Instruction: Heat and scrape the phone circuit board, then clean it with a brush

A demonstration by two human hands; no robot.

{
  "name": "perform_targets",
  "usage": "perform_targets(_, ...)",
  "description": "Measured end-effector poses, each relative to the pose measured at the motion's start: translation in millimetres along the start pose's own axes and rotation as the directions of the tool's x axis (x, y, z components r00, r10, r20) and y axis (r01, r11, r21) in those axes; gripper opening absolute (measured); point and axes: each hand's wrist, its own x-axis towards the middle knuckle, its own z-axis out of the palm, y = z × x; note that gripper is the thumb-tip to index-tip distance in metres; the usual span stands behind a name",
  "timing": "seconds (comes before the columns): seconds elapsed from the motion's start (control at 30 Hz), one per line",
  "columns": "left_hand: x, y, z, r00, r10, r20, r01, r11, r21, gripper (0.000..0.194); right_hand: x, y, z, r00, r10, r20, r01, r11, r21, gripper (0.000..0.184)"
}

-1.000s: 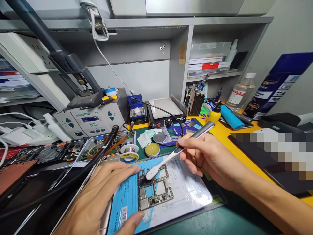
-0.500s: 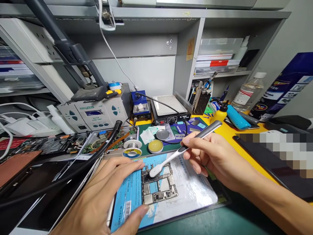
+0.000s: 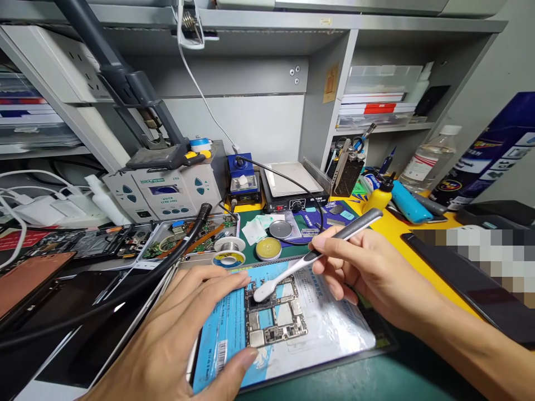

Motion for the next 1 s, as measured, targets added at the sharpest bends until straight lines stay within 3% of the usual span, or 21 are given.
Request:
perform_targets(0.13, 1.0, 0.5, 0.4, 1.000, -0.001, 0.014, 0.001, 1.000, -0.006, 0.056, 1.4, 0.1, 0.7, 0.999, -0.030, -0.030, 0.031, 0.999, 0.036, 0.030)
perform_targets(0.3, -1.4, -2.6, 3.2, 0.999, 0.044, -0.026, -0.043, 0.999, 0.024, 0.058, 2.3, 0.8, 0.1, 1.000, 0.003, -0.001, -0.003, 1.000, -0.018, 0.036)
perform_targets(0.67, 0.7, -0.5, -0.7, 0.999, 0.036, -0.037, -0.035, 0.999, 0.038, 0.055, 0.2, -1.2, 0.0, 0.999, -0.036, -0.020, 0.037, 0.999, 0.017, 0.032)
perform_targets(1.0, 0.8, 0.4, 3.0, 0.999, 0.031, -0.042, -0.029, 0.999, 0.041, 0.056, 2.0, -1.1, -2.6, 0.995, -0.021, -0.100, 0.026, 0.999, 0.046, 0.030)
